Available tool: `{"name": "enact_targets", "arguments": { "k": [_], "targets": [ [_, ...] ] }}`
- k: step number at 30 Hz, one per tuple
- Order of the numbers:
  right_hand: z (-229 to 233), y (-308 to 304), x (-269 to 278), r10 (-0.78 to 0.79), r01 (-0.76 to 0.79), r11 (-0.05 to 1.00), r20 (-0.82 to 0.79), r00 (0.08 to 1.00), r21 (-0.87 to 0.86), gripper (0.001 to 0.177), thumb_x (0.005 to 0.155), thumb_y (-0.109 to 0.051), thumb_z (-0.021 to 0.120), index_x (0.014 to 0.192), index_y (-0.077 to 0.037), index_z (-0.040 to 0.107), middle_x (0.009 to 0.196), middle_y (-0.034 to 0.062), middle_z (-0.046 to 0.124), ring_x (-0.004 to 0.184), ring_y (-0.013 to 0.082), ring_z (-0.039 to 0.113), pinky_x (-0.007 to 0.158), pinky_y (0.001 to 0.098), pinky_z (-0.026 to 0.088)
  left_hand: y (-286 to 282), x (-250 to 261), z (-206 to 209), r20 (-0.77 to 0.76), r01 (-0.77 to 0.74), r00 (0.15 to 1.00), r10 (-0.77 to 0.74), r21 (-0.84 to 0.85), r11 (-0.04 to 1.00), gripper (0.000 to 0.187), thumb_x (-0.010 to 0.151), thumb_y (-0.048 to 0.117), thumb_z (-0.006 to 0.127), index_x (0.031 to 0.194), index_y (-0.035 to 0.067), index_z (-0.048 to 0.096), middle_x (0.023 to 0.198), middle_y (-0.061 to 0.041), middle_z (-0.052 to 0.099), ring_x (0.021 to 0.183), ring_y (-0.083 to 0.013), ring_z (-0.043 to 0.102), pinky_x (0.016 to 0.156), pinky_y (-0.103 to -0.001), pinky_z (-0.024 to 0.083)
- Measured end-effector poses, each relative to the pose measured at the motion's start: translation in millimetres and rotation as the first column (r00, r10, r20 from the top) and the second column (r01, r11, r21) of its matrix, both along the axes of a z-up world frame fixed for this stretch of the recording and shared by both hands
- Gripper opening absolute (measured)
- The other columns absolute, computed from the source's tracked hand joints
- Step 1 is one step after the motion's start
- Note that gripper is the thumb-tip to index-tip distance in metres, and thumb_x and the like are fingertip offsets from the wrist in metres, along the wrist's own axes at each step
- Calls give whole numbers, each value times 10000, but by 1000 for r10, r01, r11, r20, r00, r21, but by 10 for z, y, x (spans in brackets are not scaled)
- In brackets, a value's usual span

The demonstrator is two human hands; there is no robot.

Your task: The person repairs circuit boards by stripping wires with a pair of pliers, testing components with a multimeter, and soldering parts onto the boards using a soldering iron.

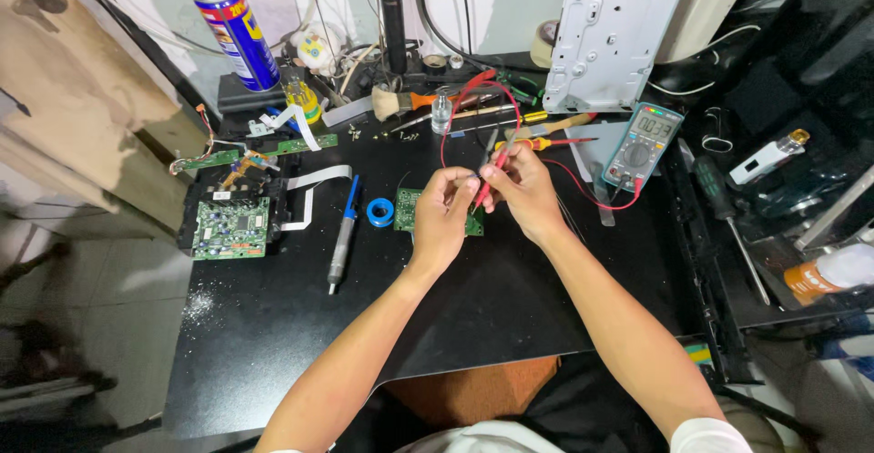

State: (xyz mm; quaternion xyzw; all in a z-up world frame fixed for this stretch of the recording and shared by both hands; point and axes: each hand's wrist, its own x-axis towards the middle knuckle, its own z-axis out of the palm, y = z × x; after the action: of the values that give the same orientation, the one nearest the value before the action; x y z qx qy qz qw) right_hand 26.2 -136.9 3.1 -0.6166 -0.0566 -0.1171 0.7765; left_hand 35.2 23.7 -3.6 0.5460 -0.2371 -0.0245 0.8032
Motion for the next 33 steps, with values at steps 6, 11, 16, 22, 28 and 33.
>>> {"name": "enact_targets", "arguments": {
  "k": [6, 11, 16, 22, 28, 33],
  "targets": [
    [609, 80, 16, 15, -16, 1000, -84, 996, -9, 325, 957, -131, 683, 1236, -68, 527, 890, 56, 637, 681, 134, 670, 557, 274, 553, 252, 82, 705, 341, -206, 936, 88, 328, 922, 115, 1027, 70, 620, 1110, -10, 620, 911, -68, 749, 830, -91, 737, 761, -272, 582],
    [1057, 235, 215, -29, 28, 999, -47, 998, -31, 252, 1008, -163, 705, 1196, -9, 637, 872, 31, 636, 626, 101, 567, 535, 253, 478, 354, 269, 1248, 411, -270, 904, 118, 336, 902, 121, 1009, 74, 665, 1091, -10, 640, 914, -98, 759, 801, -110, 699, 731, -279, 555],
    [1383, 407, 369, -95, 93, 995, 65, 993, 33, 242, 985, -147, 706, 1184, -32, 633, 806, 23, 630, 649, 91, 606, 532, 244, 465, 449, 459, 1388, 318, -323, 918, 236, 255, 912, 141, 1008, 123, 668, 1102, 17, 665, 923, -50, 751, 792, -88, 669, 620, -241, 511],
    [1535, 527, 478, -124, 129, 991, 87, 988, -45, 316, 985, -137, 710, 1256, -2, 619, 821, 18, 622, 643, 88, 600, 533, 253, 500, 647, 685, 1304, 129, -140, 985, 112, 233, 962, 155, 1021, 157, 648, 1099, 24, 657, 900, -13, 699, 743, -60, 655, 563, -211, 452],
    [1451, 662, 576, -127, 124, 992, 137, 982, 30, 502, 985, -113, 677, 1453, -27, 517, 881, 40, 644, 671, 108, 632, 599, 282, 583, 518, 810, 1121, 8, -149, 989, 149, 59, 987, 169, 1024, 156, 651, 1095, 4, 663, 870, -18, 683, 733, -58, 602, 577, -213, 476],
    [1349, 613, 655, -130, 121, 989, 119, 984, 84, 489, 987, -55, 659, 1447, -3, 503, 990, 46, 641, 750, 126, 665, 648, 292, 592, 401, 866, 1059, -14, -295, 955, 295, -23, 955, 176, 1019, 152, 654, 1115, 5, 660, 845, -7, 657, 730, -43, 592, 561, -209, 490]
  ]
}}
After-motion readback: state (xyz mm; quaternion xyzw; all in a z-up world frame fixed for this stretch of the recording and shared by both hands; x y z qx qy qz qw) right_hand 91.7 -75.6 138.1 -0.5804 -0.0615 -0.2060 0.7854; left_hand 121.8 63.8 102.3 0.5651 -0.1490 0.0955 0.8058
